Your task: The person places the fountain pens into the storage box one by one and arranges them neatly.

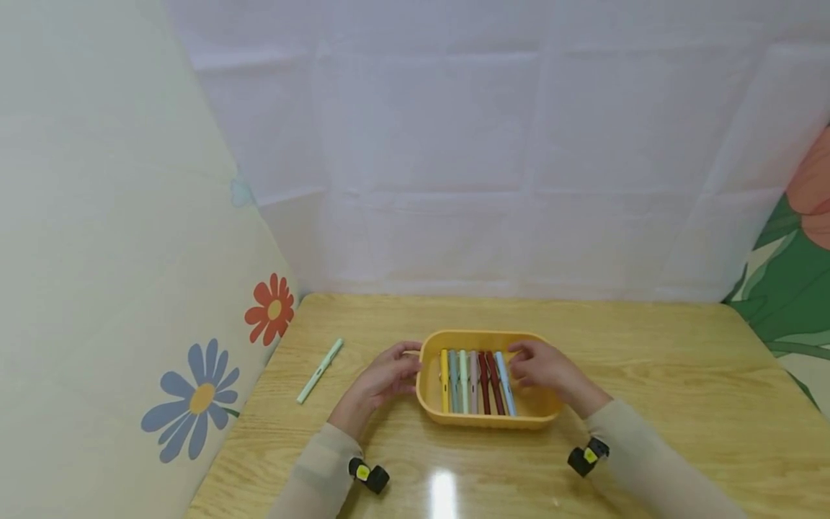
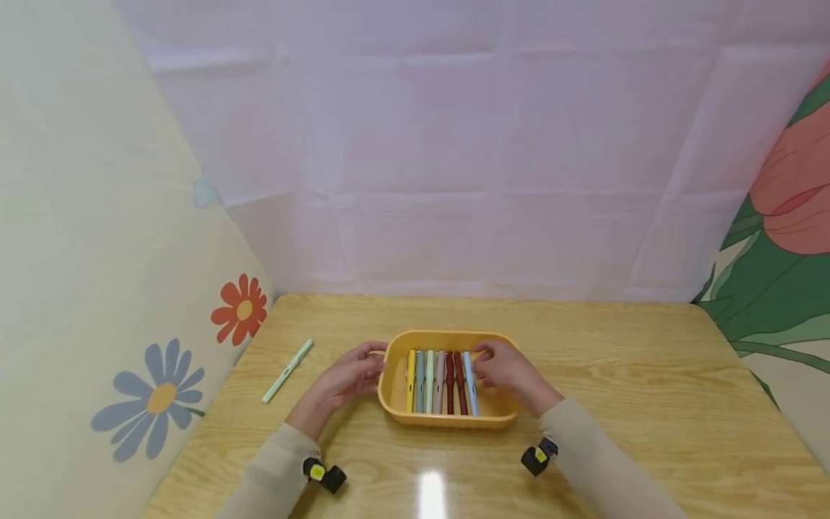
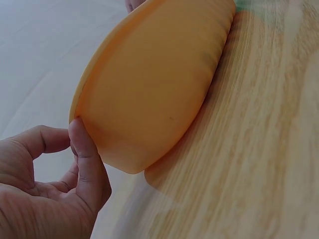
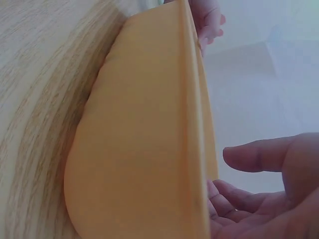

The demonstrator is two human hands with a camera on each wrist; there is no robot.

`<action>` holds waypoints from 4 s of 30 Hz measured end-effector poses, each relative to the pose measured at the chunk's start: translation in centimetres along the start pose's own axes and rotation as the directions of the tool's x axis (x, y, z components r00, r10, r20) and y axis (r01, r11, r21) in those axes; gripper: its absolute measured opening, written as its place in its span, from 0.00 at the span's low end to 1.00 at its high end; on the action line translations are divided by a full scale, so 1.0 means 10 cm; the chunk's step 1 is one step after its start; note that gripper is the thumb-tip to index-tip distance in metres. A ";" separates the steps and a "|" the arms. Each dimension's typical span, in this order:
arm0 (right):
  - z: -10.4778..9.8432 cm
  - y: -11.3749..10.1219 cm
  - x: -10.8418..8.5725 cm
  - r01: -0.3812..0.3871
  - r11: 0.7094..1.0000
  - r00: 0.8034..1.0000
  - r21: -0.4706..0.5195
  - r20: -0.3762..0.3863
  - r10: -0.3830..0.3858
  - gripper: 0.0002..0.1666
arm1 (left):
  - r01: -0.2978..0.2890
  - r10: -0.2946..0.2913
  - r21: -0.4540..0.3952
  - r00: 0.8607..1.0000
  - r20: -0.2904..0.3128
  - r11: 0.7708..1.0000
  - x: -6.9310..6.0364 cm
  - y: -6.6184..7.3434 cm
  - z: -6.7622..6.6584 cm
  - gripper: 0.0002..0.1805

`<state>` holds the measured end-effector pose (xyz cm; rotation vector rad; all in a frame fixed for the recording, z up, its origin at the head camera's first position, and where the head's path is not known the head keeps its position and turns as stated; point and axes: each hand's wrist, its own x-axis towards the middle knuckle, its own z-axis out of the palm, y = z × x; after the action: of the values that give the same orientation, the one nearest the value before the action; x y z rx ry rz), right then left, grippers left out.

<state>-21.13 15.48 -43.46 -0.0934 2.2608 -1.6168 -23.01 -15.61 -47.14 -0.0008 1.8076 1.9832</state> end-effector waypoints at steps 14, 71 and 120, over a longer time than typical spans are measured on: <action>-0.23 -0.02 -0.20 0.059 0.998 0.998 -0.025 -0.031 -0.060 0.29 | 0.007 -0.007 0.015 0.999 -0.034 1.000 0.02 -0.02 0.02 0.26; -0.57 0.60 -0.51 0.381 0.835 0.879 -0.397 -0.125 -0.460 0.35 | 0.015 -0.011 0.064 0.998 -0.057 0.998 0.00 0.01 0.04 0.26; -0.61 0.55 -0.30 0.044 0.992 0.999 0.117 -0.013 -0.043 0.36 | -0.037 0.054 0.308 0.997 -0.047 0.951 -0.35 0.21 -0.14 0.26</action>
<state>-19.43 23.65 -46.13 -0.1052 2.1797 -1.7732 -20.95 -18.20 -44.33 0.0855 2.1522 1.7255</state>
